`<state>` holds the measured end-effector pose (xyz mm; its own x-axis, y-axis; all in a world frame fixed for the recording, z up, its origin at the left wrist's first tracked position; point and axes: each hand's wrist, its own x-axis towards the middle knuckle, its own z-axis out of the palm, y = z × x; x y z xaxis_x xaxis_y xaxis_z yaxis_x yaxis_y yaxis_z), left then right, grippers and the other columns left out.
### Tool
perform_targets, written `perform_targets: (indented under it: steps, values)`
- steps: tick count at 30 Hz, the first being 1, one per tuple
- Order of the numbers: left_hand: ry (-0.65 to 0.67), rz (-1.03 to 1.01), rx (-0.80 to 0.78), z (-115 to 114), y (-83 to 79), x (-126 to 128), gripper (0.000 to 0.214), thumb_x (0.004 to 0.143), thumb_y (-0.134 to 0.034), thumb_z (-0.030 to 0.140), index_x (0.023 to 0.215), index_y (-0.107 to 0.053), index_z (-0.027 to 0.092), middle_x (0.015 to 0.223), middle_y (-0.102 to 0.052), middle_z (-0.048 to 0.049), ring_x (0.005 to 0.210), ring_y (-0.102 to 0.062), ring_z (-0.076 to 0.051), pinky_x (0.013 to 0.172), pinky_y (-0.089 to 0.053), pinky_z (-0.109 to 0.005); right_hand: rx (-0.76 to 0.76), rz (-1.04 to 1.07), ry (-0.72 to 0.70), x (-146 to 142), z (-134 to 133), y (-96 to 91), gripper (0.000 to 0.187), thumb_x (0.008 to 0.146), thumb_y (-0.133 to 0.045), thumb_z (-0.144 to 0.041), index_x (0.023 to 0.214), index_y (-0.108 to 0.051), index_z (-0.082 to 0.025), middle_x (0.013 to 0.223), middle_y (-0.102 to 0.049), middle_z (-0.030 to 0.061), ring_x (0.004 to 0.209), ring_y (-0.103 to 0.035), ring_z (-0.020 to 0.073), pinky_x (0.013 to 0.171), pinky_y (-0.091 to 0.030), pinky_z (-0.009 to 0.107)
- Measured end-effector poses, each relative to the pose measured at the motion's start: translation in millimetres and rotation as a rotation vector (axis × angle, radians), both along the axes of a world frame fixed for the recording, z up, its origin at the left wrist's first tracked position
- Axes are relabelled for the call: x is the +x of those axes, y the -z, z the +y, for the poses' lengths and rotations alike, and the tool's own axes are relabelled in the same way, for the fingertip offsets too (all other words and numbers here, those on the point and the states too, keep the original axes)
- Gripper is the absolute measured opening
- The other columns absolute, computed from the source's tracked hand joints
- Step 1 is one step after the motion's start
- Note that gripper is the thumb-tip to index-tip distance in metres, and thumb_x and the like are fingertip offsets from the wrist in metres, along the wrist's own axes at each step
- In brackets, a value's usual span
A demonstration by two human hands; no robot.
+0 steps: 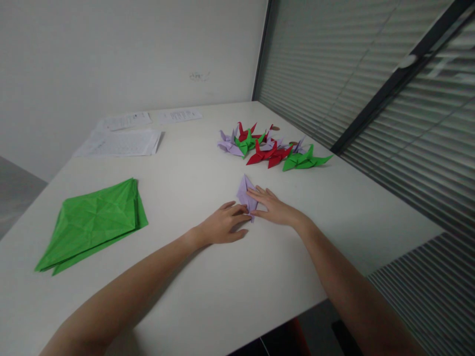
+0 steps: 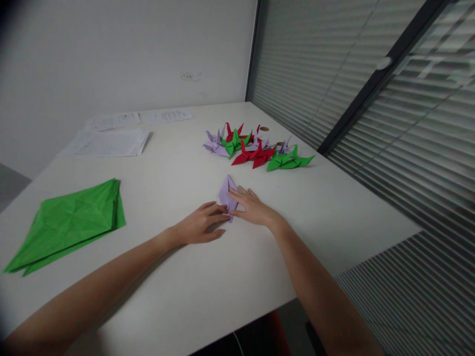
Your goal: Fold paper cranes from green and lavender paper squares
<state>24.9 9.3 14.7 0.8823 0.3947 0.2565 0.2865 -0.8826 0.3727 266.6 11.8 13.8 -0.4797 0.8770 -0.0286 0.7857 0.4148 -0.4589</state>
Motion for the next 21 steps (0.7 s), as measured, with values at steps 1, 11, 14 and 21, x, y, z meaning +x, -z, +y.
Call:
perform_targets:
  steps: [1,11,14,21]
  values:
    - [-0.002,-0.004,-0.004,0.0,-0.2,0.1,0.043,0.090,-0.053,0.036,0.130,-0.053,0.021,0.130,-0.055,-0.0109,0.126,-0.049,-0.023,0.116,-0.028,-0.047,0.005,0.006,0.000,0.3,-0.1,0.5,0.068,0.089,-0.054,-0.048,0.150,-0.030,-0.029,0.156,-0.029,0.0093,0.147,-0.014,0.0298,0.117,-0.013,0.060]
    - [0.038,0.018,0.037,0.4,0.2,-1.5,0.042,0.091,-0.051,0.034,0.131,-0.055,0.022,0.130,-0.053,-0.0128,0.128,-0.047,-0.026,0.114,-0.029,-0.051,0.004,0.007,0.018,-0.8,-3.3,1.2,0.074,0.089,-0.053,-0.048,0.153,-0.021,-0.027,0.157,-0.027,0.0113,0.147,-0.011,0.0293,0.118,-0.013,0.058]
    - [0.051,0.022,0.051,0.2,-0.2,-1.9,0.041,0.092,-0.050,0.034,0.130,-0.056,0.023,0.130,-0.053,-0.0128,0.128,-0.047,-0.026,0.113,-0.029,-0.052,0.014,0.008,0.019,-0.1,-2.8,2.1,0.075,0.089,-0.054,-0.048,0.153,-0.020,-0.027,0.157,-0.027,0.0116,0.147,-0.012,0.0301,0.117,-0.014,0.059]
    - [-0.061,-0.118,0.037,1.0,-1.0,-0.2,0.036,0.093,-0.049,0.036,0.124,-0.058,0.021,0.123,-0.060,-0.0112,0.121,-0.053,-0.023,0.109,-0.039,-0.044,0.026,-0.017,-0.017,-8.0,-6.6,-3.1,0.070,0.089,-0.053,-0.050,0.151,-0.027,-0.029,0.155,-0.033,0.0092,0.147,-0.010,0.0301,0.118,-0.011,0.060]
